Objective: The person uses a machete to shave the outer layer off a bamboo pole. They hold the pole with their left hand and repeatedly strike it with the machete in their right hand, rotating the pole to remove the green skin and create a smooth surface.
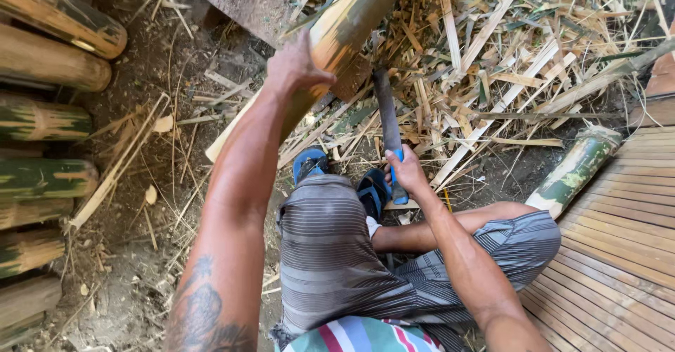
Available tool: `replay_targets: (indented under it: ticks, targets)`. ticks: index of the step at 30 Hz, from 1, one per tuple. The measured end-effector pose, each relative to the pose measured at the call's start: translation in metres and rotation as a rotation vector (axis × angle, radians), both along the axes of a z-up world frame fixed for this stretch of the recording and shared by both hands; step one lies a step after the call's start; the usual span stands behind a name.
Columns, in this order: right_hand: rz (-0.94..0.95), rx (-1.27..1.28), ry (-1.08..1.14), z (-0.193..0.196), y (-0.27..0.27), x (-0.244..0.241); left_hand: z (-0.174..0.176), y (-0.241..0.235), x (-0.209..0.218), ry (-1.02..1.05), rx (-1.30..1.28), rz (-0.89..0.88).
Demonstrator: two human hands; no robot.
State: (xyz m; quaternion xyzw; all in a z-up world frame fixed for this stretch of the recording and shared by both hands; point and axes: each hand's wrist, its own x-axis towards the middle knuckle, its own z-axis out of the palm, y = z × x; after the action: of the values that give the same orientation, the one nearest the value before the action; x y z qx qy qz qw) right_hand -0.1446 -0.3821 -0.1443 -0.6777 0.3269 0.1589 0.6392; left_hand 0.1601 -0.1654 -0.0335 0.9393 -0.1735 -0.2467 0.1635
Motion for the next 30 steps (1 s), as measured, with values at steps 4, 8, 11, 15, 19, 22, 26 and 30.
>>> replay_targets:
  ticks: [4,8,11,15,19,22,26,30]
  targets:
    - [0.018,-0.052,-0.080,0.001,-0.006,-0.003,0.020,0.023,-0.026,0.135,-0.014,0.032]
    - [0.166,-0.696,-0.191,0.025,-0.004,-0.015,0.060,0.072,-0.070,0.155,0.062,0.036]
    - [0.316,-0.996,-0.281,0.068,-0.014,-0.018,0.082,0.126,-0.113,-0.097,-0.044,-0.016]
    - [0.514,-1.092,-0.443,0.125,-0.039,-0.033,0.098,0.176,-0.169,0.065,0.237,0.085]
    - [0.696,-1.091,-0.517,0.132,-0.032,-0.038,0.100,0.199,-0.205,0.067,0.225,0.162]
    - [0.719,-1.099,-0.623,0.132,-0.016,-0.021,0.084,0.195,-0.201,0.051,0.269,0.117]
    - [0.682,-1.167,-0.562,0.129,0.019,0.009,0.067,0.192,-0.194,-0.020,0.294,0.049]
    - [0.673,-1.001,-0.208,0.124,0.048,0.044,0.065,0.192,-0.193,0.011,0.218,0.131]
